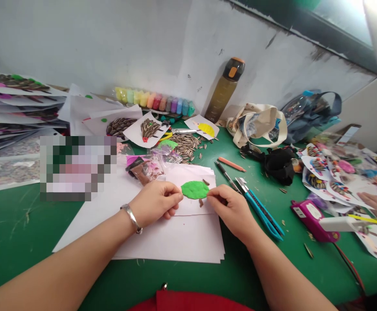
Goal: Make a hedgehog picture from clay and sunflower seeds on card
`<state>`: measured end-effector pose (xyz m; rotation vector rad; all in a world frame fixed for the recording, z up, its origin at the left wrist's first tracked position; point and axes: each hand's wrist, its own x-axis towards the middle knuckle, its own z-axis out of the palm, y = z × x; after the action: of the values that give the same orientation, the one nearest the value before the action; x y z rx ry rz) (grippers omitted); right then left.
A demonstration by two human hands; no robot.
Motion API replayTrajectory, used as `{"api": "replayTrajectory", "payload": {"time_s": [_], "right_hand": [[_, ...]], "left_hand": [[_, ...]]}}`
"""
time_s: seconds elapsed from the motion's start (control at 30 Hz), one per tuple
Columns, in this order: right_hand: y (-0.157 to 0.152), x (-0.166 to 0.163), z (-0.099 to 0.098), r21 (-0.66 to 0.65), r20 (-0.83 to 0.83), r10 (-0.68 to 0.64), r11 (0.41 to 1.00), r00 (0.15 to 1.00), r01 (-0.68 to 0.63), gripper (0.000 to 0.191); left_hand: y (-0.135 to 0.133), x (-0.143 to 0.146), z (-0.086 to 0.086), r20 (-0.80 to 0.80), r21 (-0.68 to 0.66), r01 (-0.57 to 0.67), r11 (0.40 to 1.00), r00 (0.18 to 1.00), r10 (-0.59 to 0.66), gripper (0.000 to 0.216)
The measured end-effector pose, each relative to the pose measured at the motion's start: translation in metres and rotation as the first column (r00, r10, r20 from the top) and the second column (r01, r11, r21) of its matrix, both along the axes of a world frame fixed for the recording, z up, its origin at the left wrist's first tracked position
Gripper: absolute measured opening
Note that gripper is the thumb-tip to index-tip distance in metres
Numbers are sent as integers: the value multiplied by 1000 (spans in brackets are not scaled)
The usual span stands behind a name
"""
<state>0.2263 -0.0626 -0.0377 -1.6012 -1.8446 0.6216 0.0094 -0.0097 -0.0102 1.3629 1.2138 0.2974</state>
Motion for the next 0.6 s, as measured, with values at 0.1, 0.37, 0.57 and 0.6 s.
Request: {"api": "replayTrajectory", "payload": {"time_s": [0.1,0.37,0.57,0.6], "right_hand": [[-2,2,0,67,22,126,990,992,-127,23],[-3,7,0,128,296,255,944,921,-303,35],[-5,7,2,128,211,229,957,950,-259,37],[-5,7,1,130,231,238,953,943,-273,37]], "left_hand": [[0,-1,-1,19,2,3,1000,1000,-3,20],[0,0,-2,40,-12,-15,1000,999,16,18],[0,0,-1,27,3,-2,1000,1000,2,20],[0,0,-1,29,4,-1,1000,1000,1,20]]}}
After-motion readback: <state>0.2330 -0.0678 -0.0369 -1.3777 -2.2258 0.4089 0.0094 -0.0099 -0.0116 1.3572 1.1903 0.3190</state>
